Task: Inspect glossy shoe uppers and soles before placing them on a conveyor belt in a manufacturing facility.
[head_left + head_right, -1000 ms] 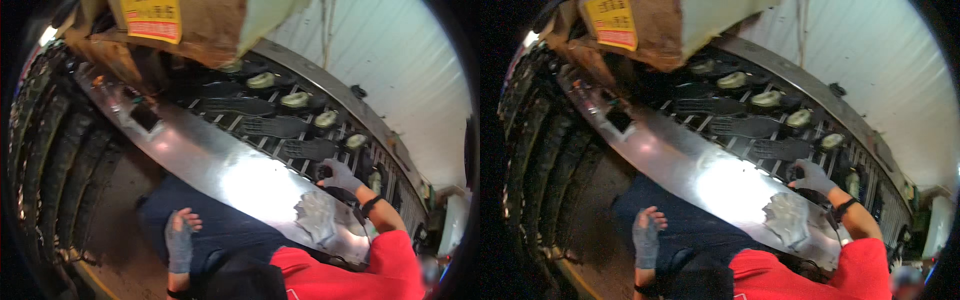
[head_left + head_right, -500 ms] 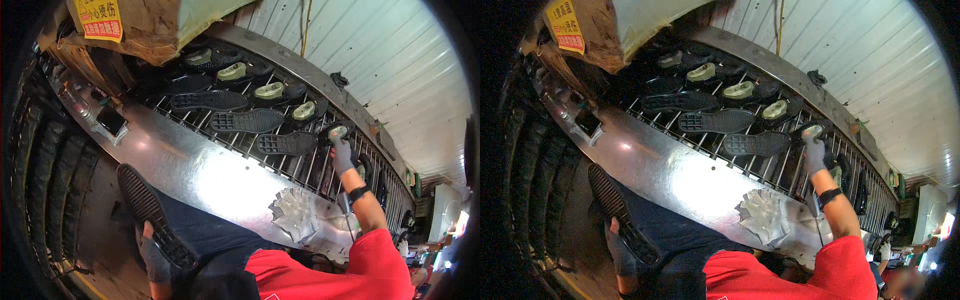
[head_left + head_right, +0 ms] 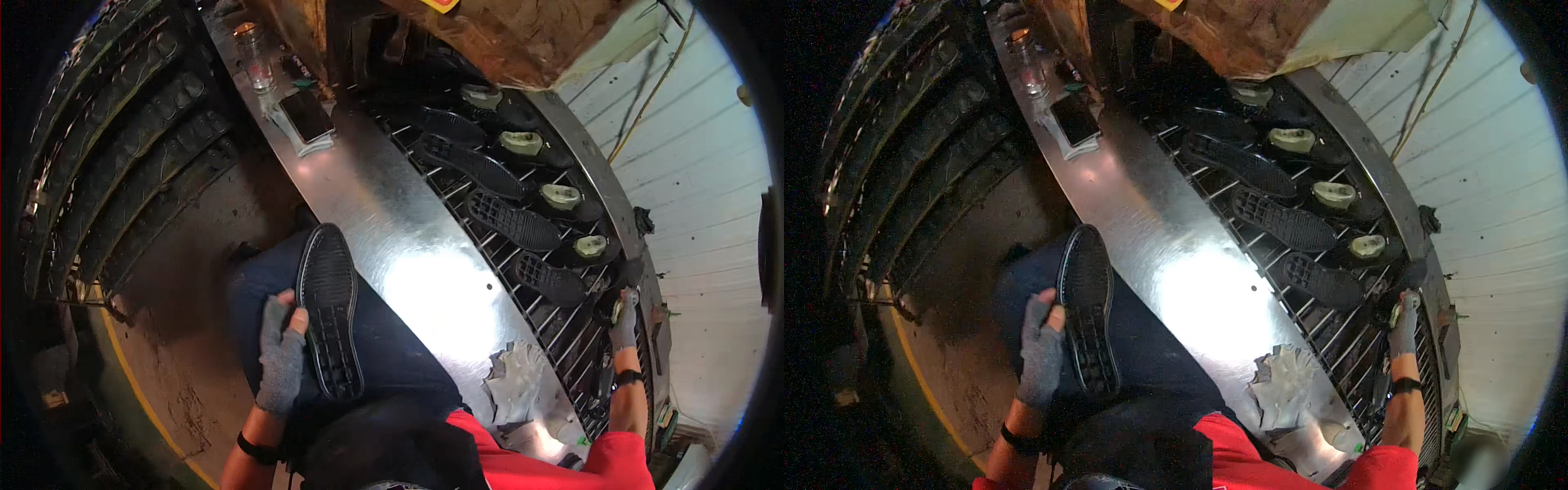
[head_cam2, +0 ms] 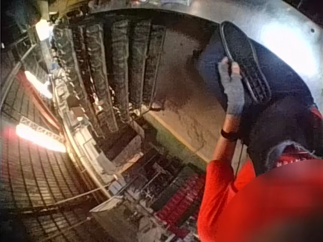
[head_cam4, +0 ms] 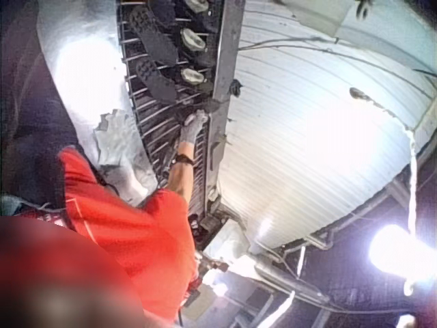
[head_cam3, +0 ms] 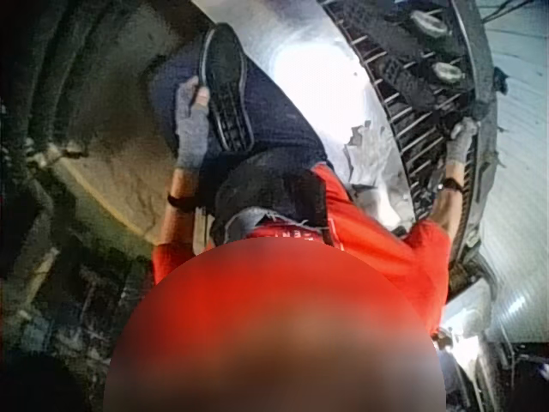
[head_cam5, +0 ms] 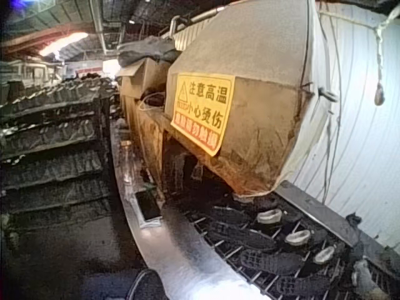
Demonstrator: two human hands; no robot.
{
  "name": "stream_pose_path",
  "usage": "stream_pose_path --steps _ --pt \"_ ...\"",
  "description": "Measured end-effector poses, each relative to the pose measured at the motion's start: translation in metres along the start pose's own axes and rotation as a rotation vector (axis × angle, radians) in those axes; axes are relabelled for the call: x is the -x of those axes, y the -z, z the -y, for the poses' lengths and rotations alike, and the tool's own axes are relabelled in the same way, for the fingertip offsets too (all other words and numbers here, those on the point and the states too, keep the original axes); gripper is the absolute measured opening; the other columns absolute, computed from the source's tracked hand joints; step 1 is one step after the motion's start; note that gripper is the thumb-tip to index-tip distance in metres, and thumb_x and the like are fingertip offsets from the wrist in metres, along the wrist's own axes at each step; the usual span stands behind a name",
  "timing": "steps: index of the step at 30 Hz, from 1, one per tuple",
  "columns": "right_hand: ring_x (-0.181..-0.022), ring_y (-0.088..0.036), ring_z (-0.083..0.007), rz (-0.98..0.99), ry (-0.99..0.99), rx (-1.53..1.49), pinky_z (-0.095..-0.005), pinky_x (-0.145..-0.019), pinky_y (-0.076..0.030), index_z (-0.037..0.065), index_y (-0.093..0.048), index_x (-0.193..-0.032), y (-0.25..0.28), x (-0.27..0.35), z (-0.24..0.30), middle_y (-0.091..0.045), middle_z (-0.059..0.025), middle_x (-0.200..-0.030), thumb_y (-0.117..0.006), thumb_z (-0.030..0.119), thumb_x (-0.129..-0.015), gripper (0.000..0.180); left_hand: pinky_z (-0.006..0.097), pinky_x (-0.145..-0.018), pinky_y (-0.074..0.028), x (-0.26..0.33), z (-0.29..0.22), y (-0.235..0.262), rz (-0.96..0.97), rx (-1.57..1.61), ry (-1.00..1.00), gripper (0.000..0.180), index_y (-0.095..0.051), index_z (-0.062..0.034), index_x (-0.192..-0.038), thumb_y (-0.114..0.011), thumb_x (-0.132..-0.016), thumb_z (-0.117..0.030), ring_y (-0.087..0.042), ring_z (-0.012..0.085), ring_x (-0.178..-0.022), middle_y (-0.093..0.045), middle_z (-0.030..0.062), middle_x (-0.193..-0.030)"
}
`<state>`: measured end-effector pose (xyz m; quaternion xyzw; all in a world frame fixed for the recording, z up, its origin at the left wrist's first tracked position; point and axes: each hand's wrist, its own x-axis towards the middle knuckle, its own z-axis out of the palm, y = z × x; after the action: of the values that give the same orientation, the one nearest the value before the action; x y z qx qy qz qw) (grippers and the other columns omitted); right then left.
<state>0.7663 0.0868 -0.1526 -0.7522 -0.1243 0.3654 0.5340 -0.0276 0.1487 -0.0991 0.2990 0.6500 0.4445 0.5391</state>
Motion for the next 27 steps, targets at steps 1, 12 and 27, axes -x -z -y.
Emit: stream_pose_path --steps 1,12,27 --pt "-0.094 -0.064 -0.0136 0.063 0.088 -0.039 -0.028 -0.079 -0.051 0.016 -0.064 -0.126 -0.012 0.019 0.004 -0.068 0.0013 -0.108 -0.073 0.039 -0.098 0.038 0.034 -0.109 -0.048 -0.004 -0.003 0.004 -0.052 -0.034 -0.164 0.038 -0.056 0.0003 -0.142 -0.057 -0.109 -0.019 -0.06 0.0178 -0.122 -0.064 0.009 -0.132" --pt "-0.119 -0.062 -0.0177 1.172 0.124 0.513 -0.0328 -0.105 -0.05 0.001 -0.049 -0.151 -0.346 0.334 0.029 -0.065 -0.0082 -0.131 -0.088 0.031 -0.083 0.083 0.044 -0.114 -0.048 -0.028 -0.053 -0.049 0.412 0.304 -0.248 0.079 -0.023 -0.0053 -0.165 -0.063 -0.106 -0.039 -0.053 0.0308 -0.14 -0.048 0.0212 -0.154" --pt "-0.095 -0.074 -0.0175 1.195 -0.327 0.123 -0.0309 -0.088 -0.059 -0.004 -0.069 -0.124 -0.412 0.4 0.039 -0.077 -0.0109 -0.109 -0.063 0.054 -0.101 0.063 0.036 -0.098 -0.055 -0.107 -0.028 -0.022 0.006 -0.964 -1.05 0.05 -0.058 -0.0023 -0.141 -0.061 -0.105 -0.037 -0.068 0.023 -0.113 -0.068 0.0156 -0.133"
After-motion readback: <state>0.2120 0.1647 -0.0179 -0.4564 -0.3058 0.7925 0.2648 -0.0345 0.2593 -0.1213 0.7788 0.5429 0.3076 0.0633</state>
